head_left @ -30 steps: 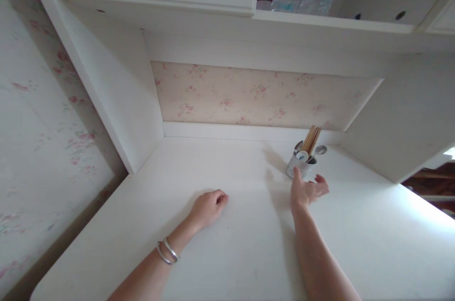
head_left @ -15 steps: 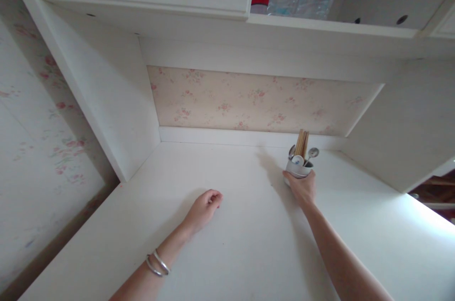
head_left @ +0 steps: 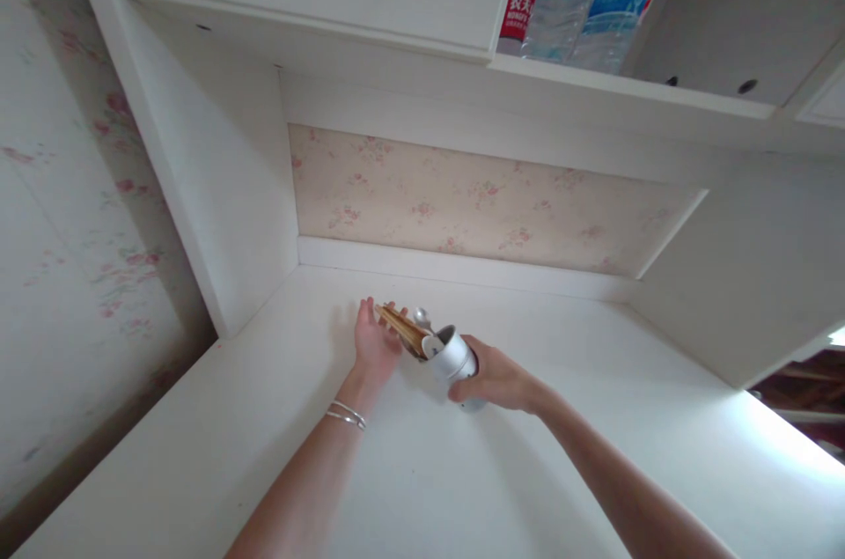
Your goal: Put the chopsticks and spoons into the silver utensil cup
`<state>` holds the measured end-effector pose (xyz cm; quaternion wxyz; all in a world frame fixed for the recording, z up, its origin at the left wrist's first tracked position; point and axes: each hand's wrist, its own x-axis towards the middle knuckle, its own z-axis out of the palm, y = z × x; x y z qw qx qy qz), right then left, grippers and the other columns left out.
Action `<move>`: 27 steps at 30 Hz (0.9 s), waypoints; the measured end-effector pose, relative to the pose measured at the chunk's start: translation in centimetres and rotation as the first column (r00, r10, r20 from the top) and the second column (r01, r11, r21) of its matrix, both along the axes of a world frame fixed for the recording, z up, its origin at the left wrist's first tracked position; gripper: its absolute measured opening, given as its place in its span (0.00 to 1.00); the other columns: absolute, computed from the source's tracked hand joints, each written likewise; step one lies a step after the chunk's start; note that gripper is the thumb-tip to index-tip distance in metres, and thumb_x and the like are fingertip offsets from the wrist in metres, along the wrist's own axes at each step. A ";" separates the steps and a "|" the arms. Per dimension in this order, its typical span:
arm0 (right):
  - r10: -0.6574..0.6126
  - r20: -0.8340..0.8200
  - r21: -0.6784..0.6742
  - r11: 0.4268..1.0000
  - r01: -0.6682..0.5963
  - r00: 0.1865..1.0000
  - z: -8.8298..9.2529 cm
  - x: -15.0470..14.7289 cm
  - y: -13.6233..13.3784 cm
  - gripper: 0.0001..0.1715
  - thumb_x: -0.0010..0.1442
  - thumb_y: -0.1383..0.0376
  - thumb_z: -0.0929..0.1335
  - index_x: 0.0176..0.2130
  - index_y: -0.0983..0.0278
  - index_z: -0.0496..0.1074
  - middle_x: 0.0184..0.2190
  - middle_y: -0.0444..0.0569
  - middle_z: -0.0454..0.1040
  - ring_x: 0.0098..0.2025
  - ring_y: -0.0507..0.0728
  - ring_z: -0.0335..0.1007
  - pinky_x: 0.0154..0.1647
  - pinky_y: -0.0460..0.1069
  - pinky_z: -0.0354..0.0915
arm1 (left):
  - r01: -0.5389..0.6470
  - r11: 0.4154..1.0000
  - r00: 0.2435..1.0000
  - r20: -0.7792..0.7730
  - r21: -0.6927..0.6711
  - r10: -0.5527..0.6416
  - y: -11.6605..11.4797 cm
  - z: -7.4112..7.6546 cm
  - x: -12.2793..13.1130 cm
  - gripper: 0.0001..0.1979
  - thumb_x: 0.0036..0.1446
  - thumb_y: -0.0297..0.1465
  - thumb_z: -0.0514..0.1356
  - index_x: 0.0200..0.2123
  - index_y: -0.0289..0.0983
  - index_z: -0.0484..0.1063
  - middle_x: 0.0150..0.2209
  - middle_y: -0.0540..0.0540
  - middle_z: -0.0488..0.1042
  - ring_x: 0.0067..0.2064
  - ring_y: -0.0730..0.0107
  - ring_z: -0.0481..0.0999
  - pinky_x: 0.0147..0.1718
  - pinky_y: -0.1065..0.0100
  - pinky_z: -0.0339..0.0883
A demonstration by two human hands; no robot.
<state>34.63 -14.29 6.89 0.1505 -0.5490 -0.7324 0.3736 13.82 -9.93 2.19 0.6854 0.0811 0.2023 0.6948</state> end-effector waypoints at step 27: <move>0.308 0.343 -0.016 0.947 -0.322 0.887 6.2 -4.1 4.9 0.39 0.33 0.54 0.76 0.46 0.58 0.69 0.38 0.48 0.74 0.37 0.61 0.70 0.32 0.50 0.63 | -0.037 0.994 0.975 0.213 -0.102 0.059 0.6 -2.3 -2.3 0.12 0.60 0.42 0.48 0.37 0.44 0.66 0.40 0.47 0.73 0.45 0.56 0.75 0.43 0.42 0.65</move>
